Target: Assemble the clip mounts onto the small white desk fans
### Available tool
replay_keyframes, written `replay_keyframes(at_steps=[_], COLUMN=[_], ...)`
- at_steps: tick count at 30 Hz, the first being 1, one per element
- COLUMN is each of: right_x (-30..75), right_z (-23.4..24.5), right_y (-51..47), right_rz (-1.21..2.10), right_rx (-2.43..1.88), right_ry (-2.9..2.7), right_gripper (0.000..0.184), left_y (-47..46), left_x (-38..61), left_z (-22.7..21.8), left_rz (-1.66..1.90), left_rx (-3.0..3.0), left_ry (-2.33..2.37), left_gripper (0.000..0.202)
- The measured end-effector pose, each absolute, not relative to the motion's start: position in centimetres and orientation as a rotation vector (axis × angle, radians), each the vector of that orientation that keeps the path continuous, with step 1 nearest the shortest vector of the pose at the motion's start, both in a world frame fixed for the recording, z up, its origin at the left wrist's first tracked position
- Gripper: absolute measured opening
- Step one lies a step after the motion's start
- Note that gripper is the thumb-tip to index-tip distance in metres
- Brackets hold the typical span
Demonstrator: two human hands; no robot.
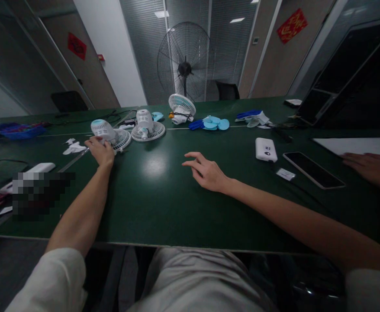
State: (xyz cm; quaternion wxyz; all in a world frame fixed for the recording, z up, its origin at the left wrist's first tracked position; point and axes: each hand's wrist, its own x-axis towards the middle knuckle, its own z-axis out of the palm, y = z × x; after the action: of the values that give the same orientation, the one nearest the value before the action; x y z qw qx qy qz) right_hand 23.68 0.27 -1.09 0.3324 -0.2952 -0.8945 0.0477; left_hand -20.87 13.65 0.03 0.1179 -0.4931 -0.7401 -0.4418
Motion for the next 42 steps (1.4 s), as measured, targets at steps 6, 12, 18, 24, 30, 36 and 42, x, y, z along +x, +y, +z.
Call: replay_keyframes(at_steps=[6, 12, 18, 24, 30, 36, 42], right_x=[23.6, 23.6, 23.5, 23.4, 23.6, 24.4, 24.7], right_z=[-1.2, -1.2, -1.1, -1.0, -1.0, -1.3, -1.2], right_y=[0.4, 0.3, 0.3, 0.5, 0.5, 0.3, 0.4], right_rz=[0.123, 0.128, 0.134, 0.048, -0.196, -0.292, -0.319], right_rx=[-0.758, -0.758, -0.757, -0.811, -0.852, -0.738, -0.836], right_ry=[-2.339, -2.338, -2.342, -2.254, -1.982, -1.900, -1.698], right_gripper=[0.042, 0.043, 0.046, 0.045, 0.047, 0.049, 0.040], left_y=[13.1, 9.8, 4.6, 0.1, -0.9, 0.3, 1.3], left_x=[-20.8, -18.4, -13.7, -8.5, -1.8, 7.1, 9.7], left_z=[0.7, 0.4, 0.1, 0.1, -0.1, -0.8, -1.3], left_rz=[-1.254, -1.206, -1.284, -1.421, -1.500, -1.679, -1.896], left_rx=[-1.521, -1.633, -1.915, -2.261, -2.564, -2.732, -2.826], left_ry=[-2.120, -1.985, -1.716, -1.499, -1.248, -1.005, -0.901], left_gripper=[0.022, 0.020, 0.018, 0.017, 0.015, 0.012, 0.015])
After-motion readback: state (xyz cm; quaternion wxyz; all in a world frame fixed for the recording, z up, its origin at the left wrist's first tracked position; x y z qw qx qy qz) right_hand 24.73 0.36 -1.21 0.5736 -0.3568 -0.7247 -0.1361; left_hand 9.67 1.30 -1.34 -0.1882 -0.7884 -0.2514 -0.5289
